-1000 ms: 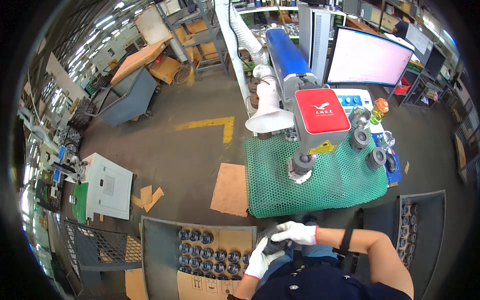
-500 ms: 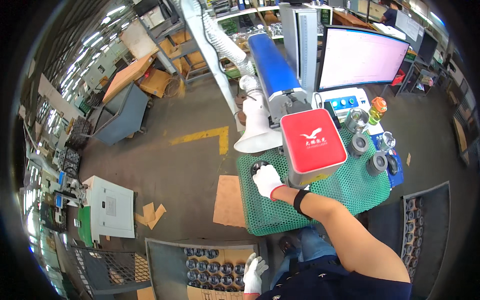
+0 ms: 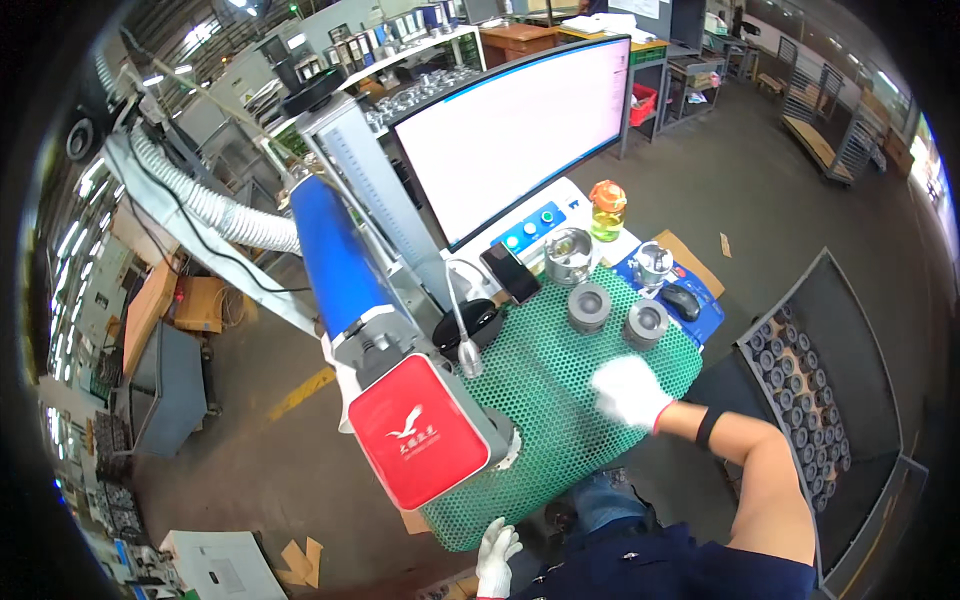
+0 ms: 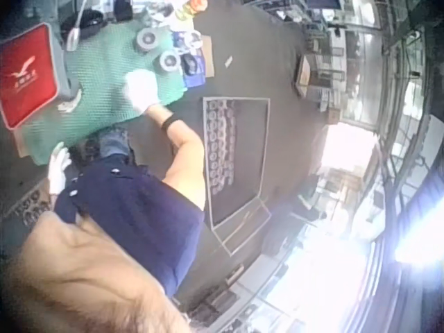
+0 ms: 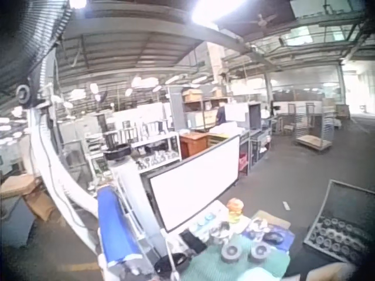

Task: Transferring and organizing metal industrial parts from a workstation into a large storage bin.

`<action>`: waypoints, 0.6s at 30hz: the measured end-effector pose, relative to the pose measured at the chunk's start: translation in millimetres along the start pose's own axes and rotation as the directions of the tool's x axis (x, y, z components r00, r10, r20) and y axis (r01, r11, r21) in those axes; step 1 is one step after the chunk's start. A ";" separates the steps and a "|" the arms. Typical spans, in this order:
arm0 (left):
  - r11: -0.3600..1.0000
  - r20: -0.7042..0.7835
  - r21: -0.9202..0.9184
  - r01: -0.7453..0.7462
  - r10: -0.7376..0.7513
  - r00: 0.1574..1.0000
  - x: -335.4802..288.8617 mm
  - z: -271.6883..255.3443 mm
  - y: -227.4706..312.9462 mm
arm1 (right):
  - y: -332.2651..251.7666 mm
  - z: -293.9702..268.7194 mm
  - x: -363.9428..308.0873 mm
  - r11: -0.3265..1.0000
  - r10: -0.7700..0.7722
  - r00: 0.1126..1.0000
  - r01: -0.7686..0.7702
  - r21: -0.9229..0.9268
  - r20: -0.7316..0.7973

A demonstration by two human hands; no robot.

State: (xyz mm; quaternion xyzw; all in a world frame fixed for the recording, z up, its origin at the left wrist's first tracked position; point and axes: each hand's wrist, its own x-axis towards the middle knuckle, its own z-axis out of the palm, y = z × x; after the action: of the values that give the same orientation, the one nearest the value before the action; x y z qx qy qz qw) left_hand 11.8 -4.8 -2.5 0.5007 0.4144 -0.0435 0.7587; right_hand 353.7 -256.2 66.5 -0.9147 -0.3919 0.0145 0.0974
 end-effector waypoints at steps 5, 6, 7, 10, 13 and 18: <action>0.995 0.146 0.092 -0.033 0.019 0.989 13.1 28.8 40.3 | 99.2 -26.9 19.5 0.846 0.532 0.841 -0.531 0.033 -0.096; 0.998 0.157 0.066 -0.016 0.005 0.988 13.4 32.5 46.1 | 108.3 -10.2 19.0 0.767 0.629 0.777 -0.613 0.190 -0.031; 0.996 0.157 0.077 -0.045 0.033 0.987 11.3 31.4 48.1 | 107.6 -6.0 19.3 0.753 0.648 0.761 -0.635 0.173 -0.025; 0.989 0.118 0.077 -0.128 0.119 0.986 3.9 19.8 38.2 | 87.0 -5.6 21.8 0.716 0.681 0.732 -0.663 0.219 -0.010; 0.997 0.067 -0.006 -0.074 0.074 0.995 -6.7 1.4 10.9 | 43.0 -1.9 -5.8 0.743 0.590 0.805 -0.572 0.347 0.065; 0.941 0.337 -0.291 0.173 -0.068 0.939 -21.1 -4.2 -9.7 | -97.9 0.6 -48.4 0.754 0.101 0.931 -0.301 0.584 0.350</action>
State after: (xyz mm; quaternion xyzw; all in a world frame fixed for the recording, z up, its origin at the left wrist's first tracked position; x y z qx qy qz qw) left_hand -9.1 -13.7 4.0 0.3323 0.3170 -0.1047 0.8821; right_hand 250.3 -225.0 82.1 -0.8534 -0.2726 0.2919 0.3351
